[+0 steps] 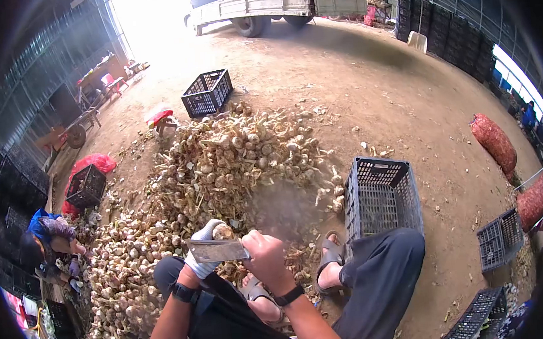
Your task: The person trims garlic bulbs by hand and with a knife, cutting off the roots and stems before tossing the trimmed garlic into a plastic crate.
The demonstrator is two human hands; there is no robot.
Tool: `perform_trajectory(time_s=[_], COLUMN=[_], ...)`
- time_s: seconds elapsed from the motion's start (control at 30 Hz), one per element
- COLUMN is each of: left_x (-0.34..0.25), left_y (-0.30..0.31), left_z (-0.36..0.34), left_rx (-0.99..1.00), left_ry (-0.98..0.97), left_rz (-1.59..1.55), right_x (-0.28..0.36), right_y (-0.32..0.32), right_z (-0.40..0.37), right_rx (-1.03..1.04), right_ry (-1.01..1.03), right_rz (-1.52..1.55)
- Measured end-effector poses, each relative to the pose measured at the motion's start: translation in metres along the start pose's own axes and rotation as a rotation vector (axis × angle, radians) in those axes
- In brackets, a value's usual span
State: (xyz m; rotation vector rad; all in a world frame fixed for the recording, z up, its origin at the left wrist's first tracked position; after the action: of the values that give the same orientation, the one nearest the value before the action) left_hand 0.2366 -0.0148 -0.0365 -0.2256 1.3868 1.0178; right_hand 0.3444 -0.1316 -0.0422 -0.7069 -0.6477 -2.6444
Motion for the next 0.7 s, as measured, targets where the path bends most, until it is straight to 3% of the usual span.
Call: perform_trajectory(time_s=[0.23,0.37,0.53,0.67,0.7], left_x=[0.01,0.002,-0.001,-0.018,-0.016], left_y=[0.002,0.001,-0.009,-0.01,-0.011], left_z=[-0.002,-0.003,-0.002,-0.005,-0.006], left_rx=[-0.033,-0.073,-0.049,-0.088,-0.104], left_ry=[-0.023,-0.039,-0.005,-0.088,-0.085], left_rz=[0.257,0.196,0.364,0.191,0.15], right_x=[-0.015,-0.033,-0.063,-0.121,-0.129], right_y=[-0.011,-0.013,-0.021,-0.025,-0.025], right_z=[-0.015,-0.026,-0.062,-0.117,-0.126], right_rx=[-0.07,-0.103,-0.102,-0.113,-0.204], right_ry=[-0.07,-0.087,-0.179,-0.738,-0.744], right_rz=[0.057,0.018,-0.009,-0.207,-0.202])
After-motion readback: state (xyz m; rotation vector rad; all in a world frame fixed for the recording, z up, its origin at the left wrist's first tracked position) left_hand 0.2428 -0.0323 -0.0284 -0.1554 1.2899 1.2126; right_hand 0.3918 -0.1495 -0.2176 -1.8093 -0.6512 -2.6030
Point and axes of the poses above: each hand's wrist, its own z-axis towards the middle knuckle, its own y-axis out of the back of the hand, x = y × z, the point moved 6 cm from there along z, towards the middle knuckle, and after that the axes turned 8 degrees about -x, right-handed, at the moved point
